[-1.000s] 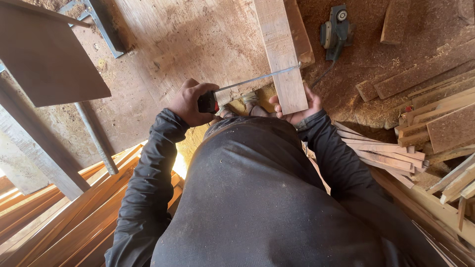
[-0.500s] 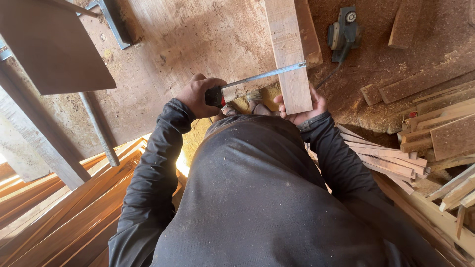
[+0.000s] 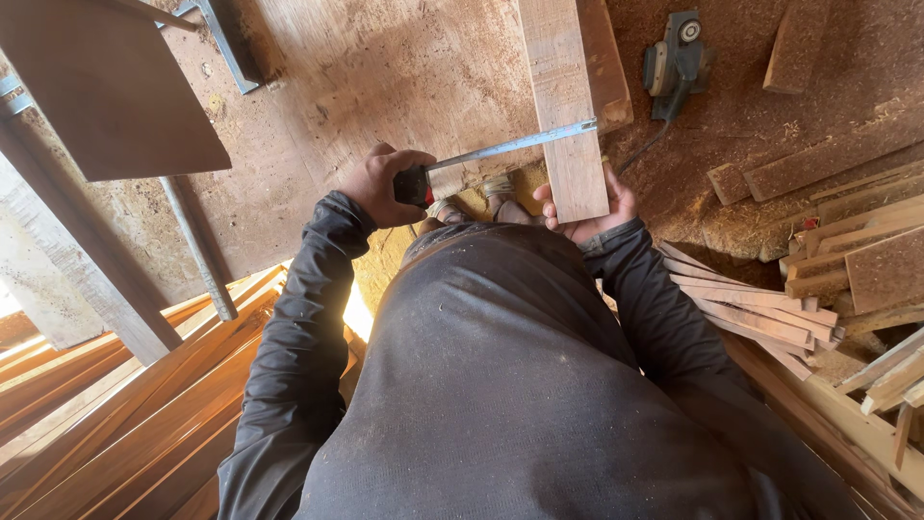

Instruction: The person uses a measuring tape to mark lengths on a wooden plank, then uses a hammer to set a small metal guide into a makeshift table saw setup while positioning the wood for a cut.

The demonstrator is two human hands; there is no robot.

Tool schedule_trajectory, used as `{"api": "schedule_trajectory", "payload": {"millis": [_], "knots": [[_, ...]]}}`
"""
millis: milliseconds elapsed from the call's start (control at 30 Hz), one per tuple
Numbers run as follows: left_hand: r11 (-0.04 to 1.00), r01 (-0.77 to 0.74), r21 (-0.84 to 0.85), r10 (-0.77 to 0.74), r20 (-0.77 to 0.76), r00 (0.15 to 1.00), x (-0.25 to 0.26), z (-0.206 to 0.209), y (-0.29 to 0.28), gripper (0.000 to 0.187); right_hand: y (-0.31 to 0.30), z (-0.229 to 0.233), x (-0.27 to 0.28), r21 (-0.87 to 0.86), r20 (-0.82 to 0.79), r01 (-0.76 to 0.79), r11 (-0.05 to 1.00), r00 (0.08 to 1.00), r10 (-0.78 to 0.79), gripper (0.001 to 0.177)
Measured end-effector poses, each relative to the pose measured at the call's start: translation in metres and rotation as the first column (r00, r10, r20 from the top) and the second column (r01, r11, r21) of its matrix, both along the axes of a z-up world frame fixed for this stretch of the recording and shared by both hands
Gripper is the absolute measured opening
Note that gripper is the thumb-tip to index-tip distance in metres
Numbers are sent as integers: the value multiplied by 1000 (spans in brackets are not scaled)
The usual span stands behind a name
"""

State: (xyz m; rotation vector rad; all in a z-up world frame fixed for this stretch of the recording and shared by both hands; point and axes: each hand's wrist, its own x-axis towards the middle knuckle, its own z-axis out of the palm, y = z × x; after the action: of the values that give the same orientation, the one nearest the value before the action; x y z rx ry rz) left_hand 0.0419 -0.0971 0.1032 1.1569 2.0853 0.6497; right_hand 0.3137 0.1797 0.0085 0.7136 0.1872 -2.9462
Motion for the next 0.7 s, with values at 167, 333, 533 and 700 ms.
{"api": "schedule_trajectory", "payload": {"millis": [167,333,533,700], "knots": [[999,-14,-31,14,-2,1000,0,-1,-4,76,0,0,0,-37,-21,3,999,1000,-4,80],[1000,-6,15,5,55,998,-2,-8,-7,74,-2,-10,4,94,155,-25,995,988,10,84],[989,-132,60,88,473,877,-4,-14,-14,71,5,-34,3,227,340,-82,970,940,0,79],[990,-138,2,93,724,684,8,-22,2,65,25,-24,5,805,573,-511,302,801,-171,46]]}}
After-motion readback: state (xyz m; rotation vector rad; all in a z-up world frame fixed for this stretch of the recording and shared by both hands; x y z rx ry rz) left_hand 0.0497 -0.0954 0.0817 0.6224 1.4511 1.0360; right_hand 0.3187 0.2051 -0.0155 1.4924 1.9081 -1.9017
